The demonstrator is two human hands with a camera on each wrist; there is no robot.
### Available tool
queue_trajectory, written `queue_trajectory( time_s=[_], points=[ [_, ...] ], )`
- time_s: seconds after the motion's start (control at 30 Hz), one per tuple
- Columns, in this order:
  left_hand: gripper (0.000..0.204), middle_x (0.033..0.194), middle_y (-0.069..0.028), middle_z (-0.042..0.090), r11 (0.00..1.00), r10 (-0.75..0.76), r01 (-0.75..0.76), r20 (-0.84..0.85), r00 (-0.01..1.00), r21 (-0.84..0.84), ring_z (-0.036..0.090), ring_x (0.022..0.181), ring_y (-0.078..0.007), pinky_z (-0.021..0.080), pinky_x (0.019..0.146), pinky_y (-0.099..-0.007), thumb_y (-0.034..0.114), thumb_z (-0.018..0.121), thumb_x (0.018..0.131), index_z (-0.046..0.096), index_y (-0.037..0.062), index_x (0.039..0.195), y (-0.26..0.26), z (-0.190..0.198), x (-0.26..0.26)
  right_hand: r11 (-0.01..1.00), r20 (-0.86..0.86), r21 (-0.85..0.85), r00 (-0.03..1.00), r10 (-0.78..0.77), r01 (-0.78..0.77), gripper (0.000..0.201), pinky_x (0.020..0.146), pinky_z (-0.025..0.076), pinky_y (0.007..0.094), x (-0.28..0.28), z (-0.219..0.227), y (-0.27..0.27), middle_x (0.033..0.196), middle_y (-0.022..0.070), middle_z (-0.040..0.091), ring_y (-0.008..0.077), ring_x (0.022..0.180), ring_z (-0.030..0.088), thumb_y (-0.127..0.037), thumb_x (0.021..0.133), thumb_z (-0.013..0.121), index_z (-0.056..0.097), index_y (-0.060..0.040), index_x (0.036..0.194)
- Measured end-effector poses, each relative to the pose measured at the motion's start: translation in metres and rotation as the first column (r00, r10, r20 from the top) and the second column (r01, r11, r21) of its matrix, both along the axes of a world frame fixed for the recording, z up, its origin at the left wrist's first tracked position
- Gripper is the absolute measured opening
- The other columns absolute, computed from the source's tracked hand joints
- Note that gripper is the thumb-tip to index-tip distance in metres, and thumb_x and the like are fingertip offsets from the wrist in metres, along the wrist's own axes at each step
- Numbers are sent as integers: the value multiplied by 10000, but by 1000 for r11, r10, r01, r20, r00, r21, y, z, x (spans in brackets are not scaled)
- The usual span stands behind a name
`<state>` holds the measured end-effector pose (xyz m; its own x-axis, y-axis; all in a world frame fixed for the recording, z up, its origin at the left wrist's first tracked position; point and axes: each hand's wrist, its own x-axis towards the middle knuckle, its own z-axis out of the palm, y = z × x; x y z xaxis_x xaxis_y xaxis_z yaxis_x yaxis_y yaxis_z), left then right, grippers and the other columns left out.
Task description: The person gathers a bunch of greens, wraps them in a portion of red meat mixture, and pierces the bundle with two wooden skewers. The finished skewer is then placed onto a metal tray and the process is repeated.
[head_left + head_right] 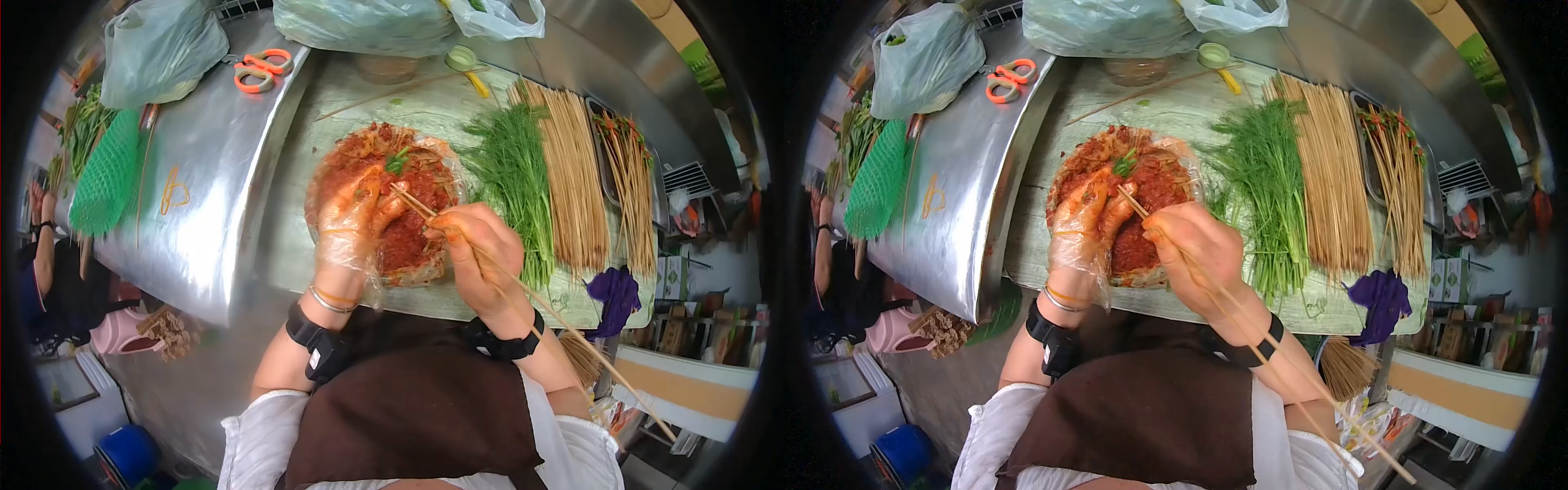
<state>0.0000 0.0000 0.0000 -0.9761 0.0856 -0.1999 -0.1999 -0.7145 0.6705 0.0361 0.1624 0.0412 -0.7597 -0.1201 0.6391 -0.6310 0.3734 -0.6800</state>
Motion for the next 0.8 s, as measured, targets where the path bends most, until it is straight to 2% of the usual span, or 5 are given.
queue_trajectory(
  time_s=[0.2, 0.4, 0.47, 0.57, 0.8],
  points=[
    [321, 1143, -141, 569, 998, -40, 37, -54, 998, -52, 611, 1028, -304, 556, 820, -344, 97, 534, 936, 492, -32, 1227, 2, -3, 5, 994, -20, 96, 999, -48, 50, 109, 610, 508, 296, -10, -12, -8, 865, 127, 630, 237, 723, 631, 0, 807, 618, 630, 1, 915],
    [312, 1203, -122, 551, 966, 5, -62, -223, 975, -249, 565, 1076, -232, 504, 910, -323, 80, 544, 929, 517, -13, 1225, 2, -4, -1, 989, 241, -120, 969, -61, 92, 133, 699, 499, 304, -4, 5, 15, 844, 104, 610, 203, 767, 606, -79, 848, 598, 635, 18, 932],
    [346, 1273, -113, 505, 613, -123, -295, -458, 880, -733, 518, 1144, -225, 445, 973, -331, 87, 520, 944, 490, -11, 1275, -6, -11, -12, 945, 438, -312, 898, 47, 103, 148, 687, 503, 283, 18, 14, 39, 847, 90, 617, 173, 741, 607, -96, 860, 605, 630, 14, 957],
    [434, 1350, -115, 458, 989, 61, -93, -259, 964, -113, 482, 1202, -230, 404, 1010, -346, 143, 526, 951, 419, -3, 1346, 0, -10, -10, 759, 564, -614, 793, 230, 216, 169, 682, 514, 270, 45, 6, 73, 899, 95, 636, 168, 747, 624, -119, 887, 601, 618, 7, 998],
    [493, 1310, -165, 510, 834, -44, -217, -454, 890, -507, 518, 1161, -253, 444, 970, -389, 262, 498, 934, 415, 0, 1343, -2, 5, -7, 513, 359, -744, 904, -232, 428, 219, 753, 527, 280, 44, 15, 189, 1031, 144, 631, 201, 909, 633, -132, 961, 471, 567, 16, 1092]
  ],
)
